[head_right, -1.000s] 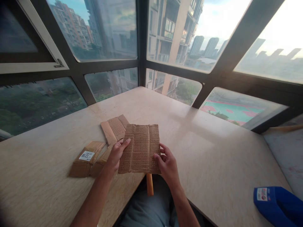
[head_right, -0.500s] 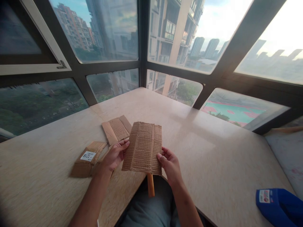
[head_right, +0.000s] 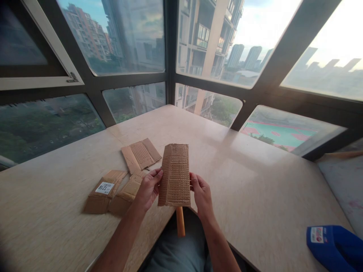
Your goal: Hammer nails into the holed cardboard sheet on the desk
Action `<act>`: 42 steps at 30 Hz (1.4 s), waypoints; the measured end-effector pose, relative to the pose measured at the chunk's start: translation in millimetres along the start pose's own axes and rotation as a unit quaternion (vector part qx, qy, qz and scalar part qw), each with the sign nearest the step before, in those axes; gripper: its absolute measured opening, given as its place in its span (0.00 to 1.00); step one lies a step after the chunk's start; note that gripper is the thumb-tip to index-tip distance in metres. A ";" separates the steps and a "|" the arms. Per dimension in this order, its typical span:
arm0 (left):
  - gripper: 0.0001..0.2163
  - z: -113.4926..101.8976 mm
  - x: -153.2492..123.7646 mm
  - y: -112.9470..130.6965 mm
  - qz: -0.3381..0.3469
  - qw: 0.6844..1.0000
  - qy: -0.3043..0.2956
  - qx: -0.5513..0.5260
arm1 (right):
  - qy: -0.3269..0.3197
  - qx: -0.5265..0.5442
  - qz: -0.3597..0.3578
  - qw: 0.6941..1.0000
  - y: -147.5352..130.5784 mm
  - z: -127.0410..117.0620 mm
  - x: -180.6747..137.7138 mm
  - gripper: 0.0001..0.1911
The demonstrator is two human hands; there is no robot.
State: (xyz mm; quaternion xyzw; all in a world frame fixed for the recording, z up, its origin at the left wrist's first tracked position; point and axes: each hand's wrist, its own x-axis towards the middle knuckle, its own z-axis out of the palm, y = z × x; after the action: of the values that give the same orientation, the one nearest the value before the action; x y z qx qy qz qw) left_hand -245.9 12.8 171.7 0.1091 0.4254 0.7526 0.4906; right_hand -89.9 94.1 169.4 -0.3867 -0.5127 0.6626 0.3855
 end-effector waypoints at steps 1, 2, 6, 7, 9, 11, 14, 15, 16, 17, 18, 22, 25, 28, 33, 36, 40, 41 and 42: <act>0.22 1.4 -1.4 0.3 0.005 1.000 0.006 0.016 | -0.017 0.008 0.005 1.000 -0.5 0.1 -1.0 0.25; 0.22 3.0 -2.8 0.2 0.010 0.999 0.011 0.036 | -0.037 0.016 0.013 0.999 -1.3 0.6 -2.5 0.26; 0.21 9.2 -7.2 -4.8 0.041 0.990 0.032 0.130 | -0.075 0.075 0.062 0.992 -7.5 4.6 -10.1 0.21; 0.20 10.3 -7.4 -6.5 0.051 0.987 0.033 0.146 | -0.072 0.097 0.076 0.990 -9.5 5.1 -11.2 0.20; 0.18 11.5 -6.8 -9.2 0.059 0.985 0.021 0.160 | -0.068 0.133 0.096 0.984 -12.9 4.7 -11.7 0.19; 0.17 12.2 -6.2 -10.3 0.058 0.986 0.005 0.157 | -0.075 0.144 0.106 0.981 -14.4 2.5 -9.9 0.19; 0.17 14.4 -8.6 -9.7 0.111 0.980 0.038 0.160 | -0.061 0.126 0.097 0.985 -12.1 -1.3 -6.3 0.20; 0.17 15.8 -10.6 -9.3 0.140 0.974 0.056 0.166 | -0.045 0.110 0.082 0.989 -10.3 -1.9 -5.8 0.20; 0.18 17.4 -12.9 -9.1 0.166 0.968 0.070 0.173 | -0.024 0.088 0.059 0.994 -8.3 -1.9 -6.0 0.20; 0.18 19.2 -15.3 -9.3 0.183 0.964 0.074 0.177 | -0.002 0.059 0.029 0.998 -6.5 -1.1 -7.1 0.19; 0.19 20.8 -17.5 -9.8 0.188 0.964 0.069 0.178 | 0.019 0.023 -0.005 1.000 -5.0 0.4 -9.2 0.18; 0.29 22.3 -20.3 -12.8 0.144 0.976 0.020 0.159 | 0.053 -0.167 -0.145 0.974 -3.5 12.9 -24.9 0.13; 0.30 19.3 -18.9 -10.5 0.082 0.990 -0.051 0.103 | 0.000 -0.274 -0.238 0.932 -3.6 25.2 -37.8 0.11; 0.30 16.3 -20.8 -3.6 0.036 0.991 -0.126 0.019 | -0.019 -0.342 -0.328 0.880 -2.3 35.7 -46.0 0.10; 0.28 6.7 -23.2 -0.3 0.009 0.978 -0.202 -0.048 | -0.010 -0.433 -0.407 0.804 -7.6 47.5 -56.7 0.13; 0.28 -1.7 -20.6 -4.7 -0.002 0.977 -0.204 -0.064 | -0.021 -0.447 -0.399 0.800 -14.6 51.6 -64.1 0.18; 0.27 -4.6 -18.7 -5.8 -0.007 0.979 -0.193 -0.070 | -0.031 -0.432 -0.386 0.815 -19.8 49.7 -68.3 0.19; 0.25 -3.5 -18.3 -4.8 -0.005 0.979 -0.188 -0.074 | -0.029 -0.430 -0.384 0.817 -20.2 47.9 -67.7 0.19; 0.23 -2.0 -17.8 -3.5 -0.004 0.980 -0.181 -0.081 | -0.026 -0.429 -0.383 0.818 -20.3 45.8 -66.5 0.18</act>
State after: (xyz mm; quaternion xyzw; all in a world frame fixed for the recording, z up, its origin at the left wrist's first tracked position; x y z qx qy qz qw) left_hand -236.1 -2.5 172.4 0.2018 0.2676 0.7504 0.5697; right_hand -102.3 20.0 205.0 -0.2683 -0.8615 0.1843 0.3897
